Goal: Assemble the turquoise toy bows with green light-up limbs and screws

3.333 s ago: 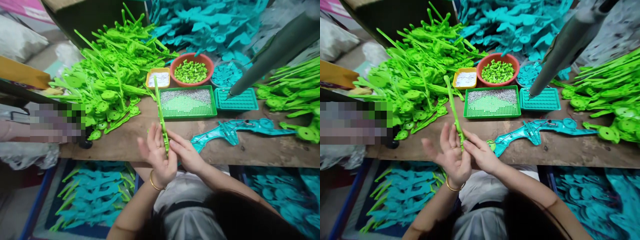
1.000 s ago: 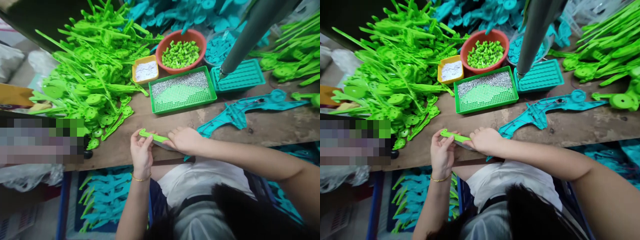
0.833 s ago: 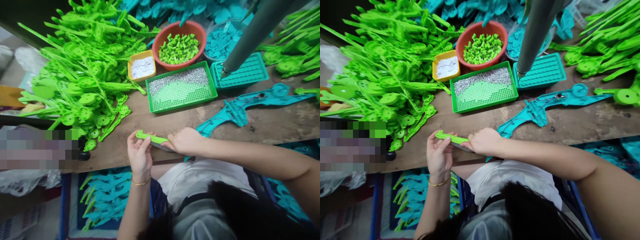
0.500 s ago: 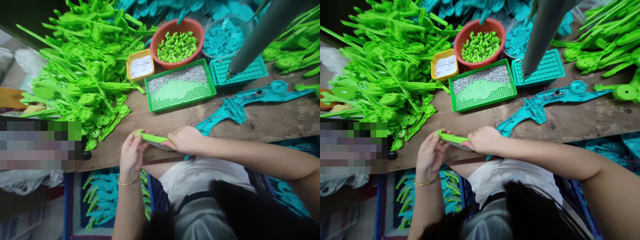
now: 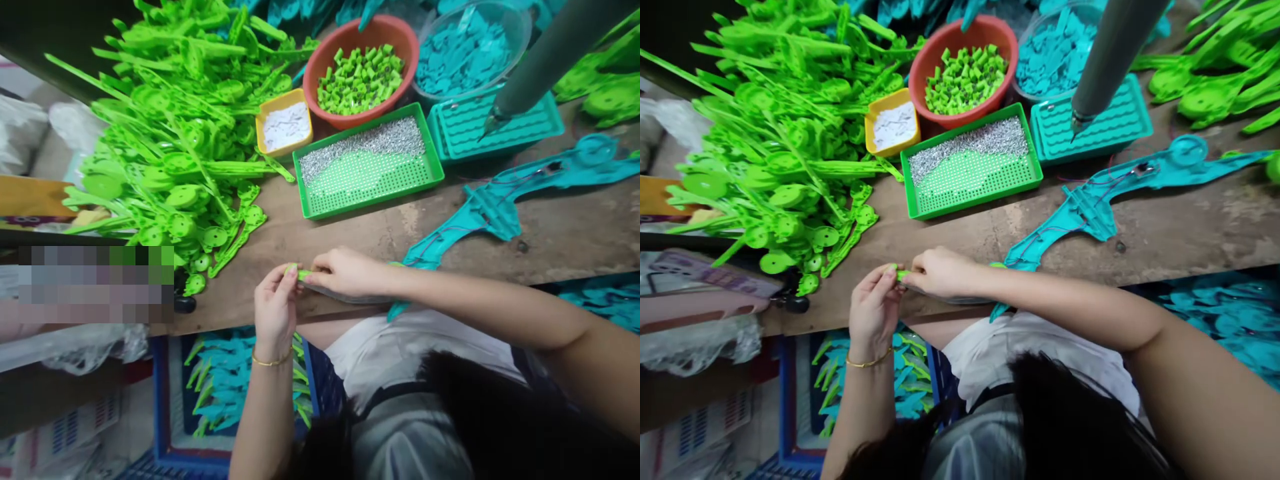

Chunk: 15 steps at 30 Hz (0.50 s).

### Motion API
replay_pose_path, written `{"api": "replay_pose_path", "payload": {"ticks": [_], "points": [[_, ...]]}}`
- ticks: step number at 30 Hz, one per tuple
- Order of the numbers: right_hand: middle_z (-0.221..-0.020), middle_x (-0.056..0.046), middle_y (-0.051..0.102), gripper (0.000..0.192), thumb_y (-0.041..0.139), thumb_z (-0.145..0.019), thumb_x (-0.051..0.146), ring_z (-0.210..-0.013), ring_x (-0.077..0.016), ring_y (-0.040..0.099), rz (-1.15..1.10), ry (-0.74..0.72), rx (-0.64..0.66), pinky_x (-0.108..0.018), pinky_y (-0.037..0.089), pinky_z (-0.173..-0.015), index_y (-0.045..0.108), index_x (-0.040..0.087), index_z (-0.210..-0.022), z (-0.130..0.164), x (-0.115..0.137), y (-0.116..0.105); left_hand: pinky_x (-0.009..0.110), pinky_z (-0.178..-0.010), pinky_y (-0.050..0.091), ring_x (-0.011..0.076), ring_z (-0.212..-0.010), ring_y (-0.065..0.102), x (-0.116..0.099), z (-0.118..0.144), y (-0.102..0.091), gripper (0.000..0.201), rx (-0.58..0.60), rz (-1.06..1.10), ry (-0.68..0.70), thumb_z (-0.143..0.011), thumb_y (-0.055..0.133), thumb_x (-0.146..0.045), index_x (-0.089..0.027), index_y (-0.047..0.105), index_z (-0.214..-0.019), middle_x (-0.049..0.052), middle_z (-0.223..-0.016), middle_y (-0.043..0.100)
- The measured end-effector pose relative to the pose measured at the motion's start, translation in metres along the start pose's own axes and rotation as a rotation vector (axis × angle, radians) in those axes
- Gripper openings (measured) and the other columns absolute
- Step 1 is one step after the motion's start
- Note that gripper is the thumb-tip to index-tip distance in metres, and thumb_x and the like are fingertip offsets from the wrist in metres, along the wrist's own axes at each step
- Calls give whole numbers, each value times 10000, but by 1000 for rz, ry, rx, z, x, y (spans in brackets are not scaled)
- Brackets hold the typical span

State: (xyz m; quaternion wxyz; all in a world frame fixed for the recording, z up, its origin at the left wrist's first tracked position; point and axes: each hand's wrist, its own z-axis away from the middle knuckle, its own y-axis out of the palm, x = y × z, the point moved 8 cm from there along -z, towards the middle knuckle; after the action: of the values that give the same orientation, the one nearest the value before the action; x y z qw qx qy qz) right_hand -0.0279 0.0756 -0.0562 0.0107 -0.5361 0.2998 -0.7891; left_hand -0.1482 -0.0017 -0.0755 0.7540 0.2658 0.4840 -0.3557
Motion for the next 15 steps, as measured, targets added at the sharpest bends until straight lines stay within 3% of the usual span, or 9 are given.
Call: {"api": "replay_pose_path", "payload": {"ticks": [5, 8, 11, 15], "points": [[-853, -107, 716, 409, 439, -943, 475, -724, -186, 626, 276, -23, 163, -263, 306, -578, 683, 148, -935, 34, -9, -14, 152, -526, 451, 60, -588, 557, -2, -6, -7, 307, 26, 29, 56, -615, 843, -356, -164, 727, -825, 4, -752, 683], [-915, -95, 717, 269, 499, -929, 372, -817, -214, 651, 306, -26, 103, -276, 352, -640, 663, 165, -981, 47, -14, -17, 169, -621, 492, 89, -723, 612, 12, 0, 6, 370, 114, 124, 21, -638, 826, -418, -221, 709, -928, 2, -862, 688], [-948, -97, 714, 232, 523, -917, 336, -871, -223, 649, 273, -85, 28, -296, 380, -707, 660, 160, -979, 50, -11, -14, 256, -806, 515, 153, -888, 632, 29, 15, 28, 391, 256, -11, 13, -632, 837, -383, -215, 697, -957, 34, -965, 677], [-876, -76, 713, 221, 536, -906, 340, -826, -208, 641, 216, -126, 32, -289, 361, -677, 668, 164, -902, 50, -8, -11, 300, -848, 501, 170, -902, 609, 25, 32, 40, 172, 259, -194, 226, -714, 778, -268, -186, 693, -840, 43, -935, 642]]}}
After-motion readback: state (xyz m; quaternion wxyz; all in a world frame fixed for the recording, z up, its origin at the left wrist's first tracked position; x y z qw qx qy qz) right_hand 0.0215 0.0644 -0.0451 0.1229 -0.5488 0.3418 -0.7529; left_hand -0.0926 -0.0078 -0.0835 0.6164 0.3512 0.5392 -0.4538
